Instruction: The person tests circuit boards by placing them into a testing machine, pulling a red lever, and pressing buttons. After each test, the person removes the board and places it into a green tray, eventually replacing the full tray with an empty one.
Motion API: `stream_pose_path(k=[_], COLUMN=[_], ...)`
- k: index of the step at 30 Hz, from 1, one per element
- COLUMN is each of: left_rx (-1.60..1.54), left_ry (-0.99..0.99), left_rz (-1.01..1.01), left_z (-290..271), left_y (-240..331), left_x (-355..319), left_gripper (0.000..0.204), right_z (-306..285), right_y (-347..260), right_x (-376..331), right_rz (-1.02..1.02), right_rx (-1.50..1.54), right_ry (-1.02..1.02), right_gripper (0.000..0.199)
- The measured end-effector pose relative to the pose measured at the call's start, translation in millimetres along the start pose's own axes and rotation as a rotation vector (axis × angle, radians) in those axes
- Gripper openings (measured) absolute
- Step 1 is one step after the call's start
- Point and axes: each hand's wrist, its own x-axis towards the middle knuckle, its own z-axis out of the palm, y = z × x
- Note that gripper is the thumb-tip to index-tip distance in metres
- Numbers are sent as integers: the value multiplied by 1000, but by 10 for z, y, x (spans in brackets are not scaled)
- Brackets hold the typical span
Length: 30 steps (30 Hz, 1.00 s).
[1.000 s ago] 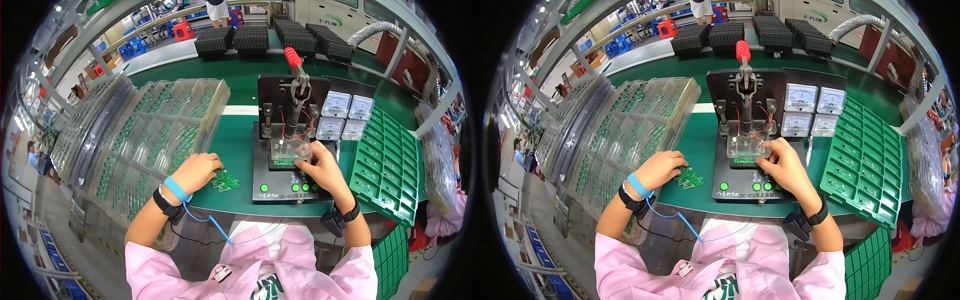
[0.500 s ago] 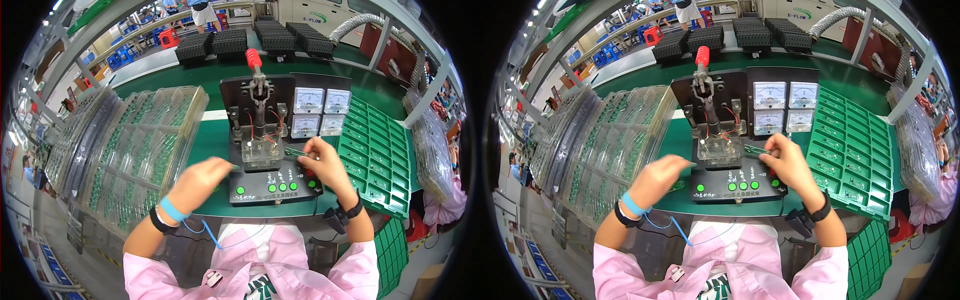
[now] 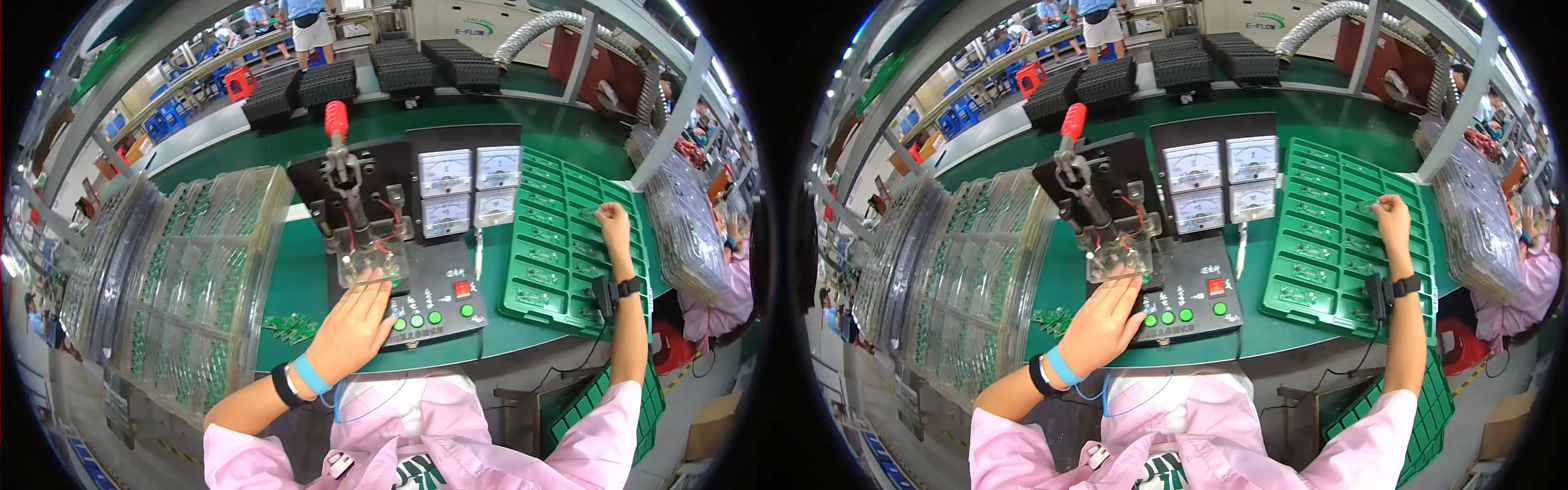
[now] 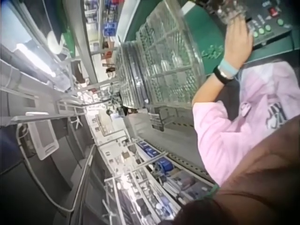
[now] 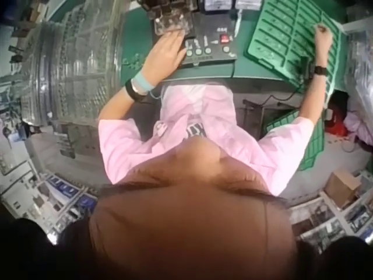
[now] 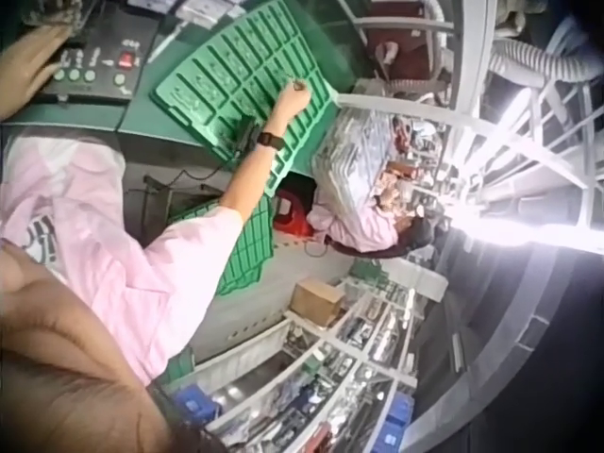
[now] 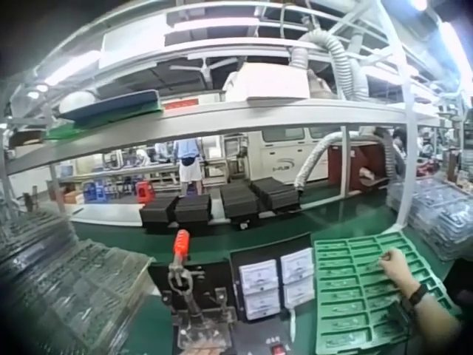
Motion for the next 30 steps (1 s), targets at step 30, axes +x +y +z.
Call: stream_pose_path(k=[30], left_rx=[-222], left_ry=[54], left_rz=[-95], left_z=[-237], left_y=[-660], left_x=[-363], left_gripper=[79], right_z=[578], right_y=[-2514], right_x=[-2854], right_rz=[-969], right_rx=[518], right_ry=[124], right_gripper=[51])
